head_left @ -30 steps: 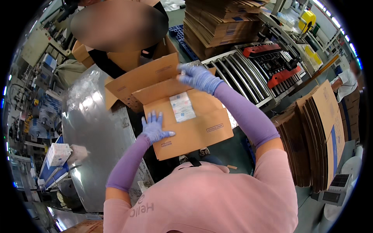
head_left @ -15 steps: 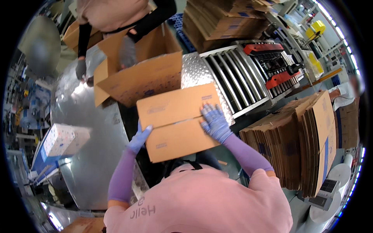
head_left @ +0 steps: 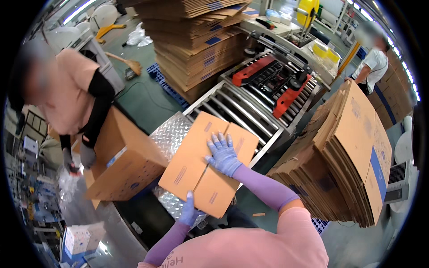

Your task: The person packs blue and white rectangular packages into cardboard boxes and places the boxes onto a roller conveyor belt.

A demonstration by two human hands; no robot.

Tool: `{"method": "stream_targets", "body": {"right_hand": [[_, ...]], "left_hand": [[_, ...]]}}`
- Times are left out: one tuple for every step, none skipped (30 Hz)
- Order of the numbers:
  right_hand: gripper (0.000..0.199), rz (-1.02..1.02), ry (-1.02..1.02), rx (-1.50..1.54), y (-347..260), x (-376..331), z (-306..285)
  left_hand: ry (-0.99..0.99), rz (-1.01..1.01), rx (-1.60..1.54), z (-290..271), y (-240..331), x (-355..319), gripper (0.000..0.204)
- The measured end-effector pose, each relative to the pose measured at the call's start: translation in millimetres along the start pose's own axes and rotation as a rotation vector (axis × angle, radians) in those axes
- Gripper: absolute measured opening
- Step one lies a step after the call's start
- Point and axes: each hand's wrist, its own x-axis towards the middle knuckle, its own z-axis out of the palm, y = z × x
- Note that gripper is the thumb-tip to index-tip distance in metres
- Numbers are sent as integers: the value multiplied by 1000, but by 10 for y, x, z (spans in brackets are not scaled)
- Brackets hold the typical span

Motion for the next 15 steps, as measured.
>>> {"method": "stream_targets", "body": {"right_hand": [[67,28,18,-6,175,111,-4],[68,53,35,-12,363,223,-29],[68,77,23,-10,585,367,-45],[68,98,18,-10,860,570,-95],[69,118,12,-11,1139,752,-149],[69,143,-9,-34,1407,900,-189],[69,186,17,-40,1662,1023,-216],[68,227,43,-46,1919,1137,-220],[68,258,62,-45,2115,1252,-183],[67,282,91,-71,2281,1366,-194],[67,296,112,-71,2503,1523,-247],[67,302,121,-57,2663,1697,-314],[67,302,137,-35,2743,1899,-338],[65,378,132,-40,3039,1875,-370],[65,423,148,-82,3204,1894,-378]], "left_hand": [[11,-22,17,310,65,236,68],[23,-43,31,576,142,471,70],[50,-69,28,757,206,740,71],[75,-88,26,946,278,1043,71],[100,-108,23,1139,344,1323,72],[98,-112,60,1341,414,1574,72],[98,-105,93,1560,514,1798,72],[98,-98,125,1763,602,2025,71],[77,-65,158,1857,652,2262,70],[58,-28,189,1920,697,2531,69],[40,10,218,1992,750,2808,68],[129,67,258,2065,864,3093,68],[225,134,302,2132,1050,3380,68],[168,192,288,2527,1089,3508,74],[173,90,396,2725,1216,3544,84]]}}
